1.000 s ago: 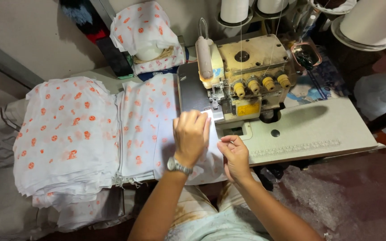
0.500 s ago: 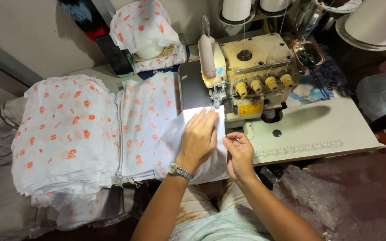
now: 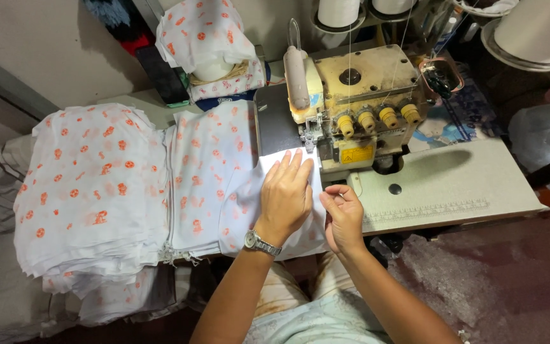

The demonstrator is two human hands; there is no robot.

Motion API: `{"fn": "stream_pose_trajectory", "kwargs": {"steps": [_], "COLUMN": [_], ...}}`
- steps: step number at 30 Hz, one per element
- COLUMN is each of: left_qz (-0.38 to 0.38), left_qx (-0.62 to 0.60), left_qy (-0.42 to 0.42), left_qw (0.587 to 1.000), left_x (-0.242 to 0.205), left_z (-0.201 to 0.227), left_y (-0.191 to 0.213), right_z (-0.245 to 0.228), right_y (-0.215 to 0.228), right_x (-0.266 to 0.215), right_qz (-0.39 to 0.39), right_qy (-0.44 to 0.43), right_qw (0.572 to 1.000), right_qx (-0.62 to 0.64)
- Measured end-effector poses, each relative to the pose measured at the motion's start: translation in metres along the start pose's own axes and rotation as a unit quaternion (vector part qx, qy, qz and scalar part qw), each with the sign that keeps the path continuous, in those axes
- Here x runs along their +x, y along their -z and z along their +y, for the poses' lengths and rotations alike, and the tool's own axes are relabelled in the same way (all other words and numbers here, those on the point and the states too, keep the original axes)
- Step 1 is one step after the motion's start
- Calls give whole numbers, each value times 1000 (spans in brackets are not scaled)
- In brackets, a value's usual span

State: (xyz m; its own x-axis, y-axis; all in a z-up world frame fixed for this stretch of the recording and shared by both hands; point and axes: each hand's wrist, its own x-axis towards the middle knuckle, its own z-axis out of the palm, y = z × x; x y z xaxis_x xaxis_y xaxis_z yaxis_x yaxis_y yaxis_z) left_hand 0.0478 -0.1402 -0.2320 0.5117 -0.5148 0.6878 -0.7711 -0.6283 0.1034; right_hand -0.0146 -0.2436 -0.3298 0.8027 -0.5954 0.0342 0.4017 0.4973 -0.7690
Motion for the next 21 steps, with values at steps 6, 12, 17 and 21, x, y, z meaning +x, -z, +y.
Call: {"fn": "stream_pose_trajectory", "kwargs": {"steps": [6,12,17,21], "left_qz": [8,6,29,41], "left_qx": [10,4,-4,-57], "left_qy": [4,3,8,62], "left_qw": [1000,1000,1000,996], "left_x": [-1,-5,-13,-27], "left_z": [2,0,-22,-59], "left_y": [-3,-7,10,28], "right_z": [0,-26,-26,-26], "right_y": [0,-13,2,17], "right_x": [2,-10,-31,-47], "right_qz": [2,-38,-129,-152], "right_qy": [12,56,79,69], "right_qw": [1000,990,960,933], "right_qx": [-6,-120,-235,-318]}}
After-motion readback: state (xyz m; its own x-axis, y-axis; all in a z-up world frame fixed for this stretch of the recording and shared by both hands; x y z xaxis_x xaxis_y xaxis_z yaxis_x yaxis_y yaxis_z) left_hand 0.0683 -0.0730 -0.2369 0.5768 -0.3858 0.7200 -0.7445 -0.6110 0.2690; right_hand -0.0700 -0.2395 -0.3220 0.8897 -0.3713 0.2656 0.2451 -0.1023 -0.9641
